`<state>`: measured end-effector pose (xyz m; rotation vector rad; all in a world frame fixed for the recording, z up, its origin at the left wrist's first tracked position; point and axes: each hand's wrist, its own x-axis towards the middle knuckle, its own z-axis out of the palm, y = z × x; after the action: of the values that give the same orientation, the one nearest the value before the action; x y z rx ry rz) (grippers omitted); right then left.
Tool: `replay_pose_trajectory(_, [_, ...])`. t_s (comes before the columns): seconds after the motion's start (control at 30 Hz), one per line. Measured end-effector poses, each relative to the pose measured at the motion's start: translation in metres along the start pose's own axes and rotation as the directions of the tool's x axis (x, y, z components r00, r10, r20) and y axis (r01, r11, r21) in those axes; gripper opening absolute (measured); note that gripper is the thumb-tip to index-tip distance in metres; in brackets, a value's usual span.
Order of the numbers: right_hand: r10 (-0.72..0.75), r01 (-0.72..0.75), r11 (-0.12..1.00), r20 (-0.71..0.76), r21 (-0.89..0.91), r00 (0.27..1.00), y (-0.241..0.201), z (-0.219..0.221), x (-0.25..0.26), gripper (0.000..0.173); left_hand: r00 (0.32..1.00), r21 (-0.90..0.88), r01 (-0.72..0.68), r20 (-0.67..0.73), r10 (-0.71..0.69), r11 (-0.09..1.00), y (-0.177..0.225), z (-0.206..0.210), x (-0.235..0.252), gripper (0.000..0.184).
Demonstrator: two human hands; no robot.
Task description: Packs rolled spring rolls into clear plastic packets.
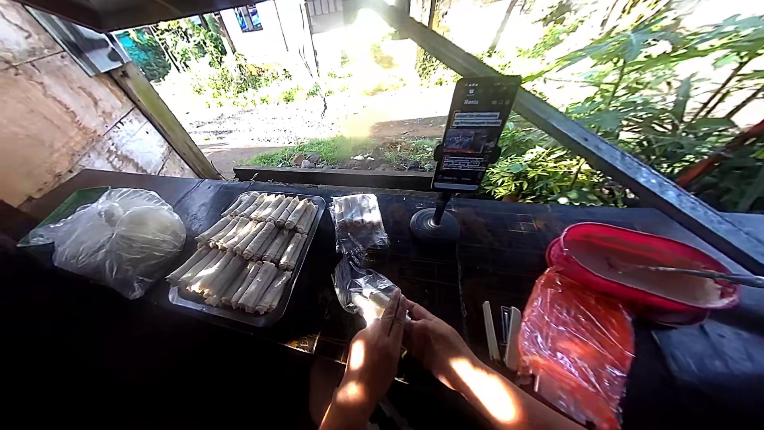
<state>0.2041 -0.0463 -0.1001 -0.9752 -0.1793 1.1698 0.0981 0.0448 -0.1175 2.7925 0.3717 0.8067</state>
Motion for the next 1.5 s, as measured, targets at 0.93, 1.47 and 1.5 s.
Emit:
replay_pose_trajectory(0.93, [-0.209,0.171,0.953,-0.134,-0.252,0.969,0.015,0.002,0.006,0.054,0.977,-0.121,0.050,-0.202,-0.074,0.991,0.000,0.010,0.010,0.035])
replay_pose_trajectory(1.47, [-0.169,0.130,0.983,-0.379,-0.126,0.910,0.020,0.021,0.020,0.027,0.986,-0.238,0.007,-0.162,-0.047,0.971,-0.004,0.012,0.001,0.038])
replay_pose_trajectory(1.5, [-0.177,0.131,0.981,-0.397,-0.141,0.901,0.020,0.023,0.020,0.027,0.987,-0.250,0.005,-0.156,-0.046,0.968,-0.002,0.012,0.001,0.037])
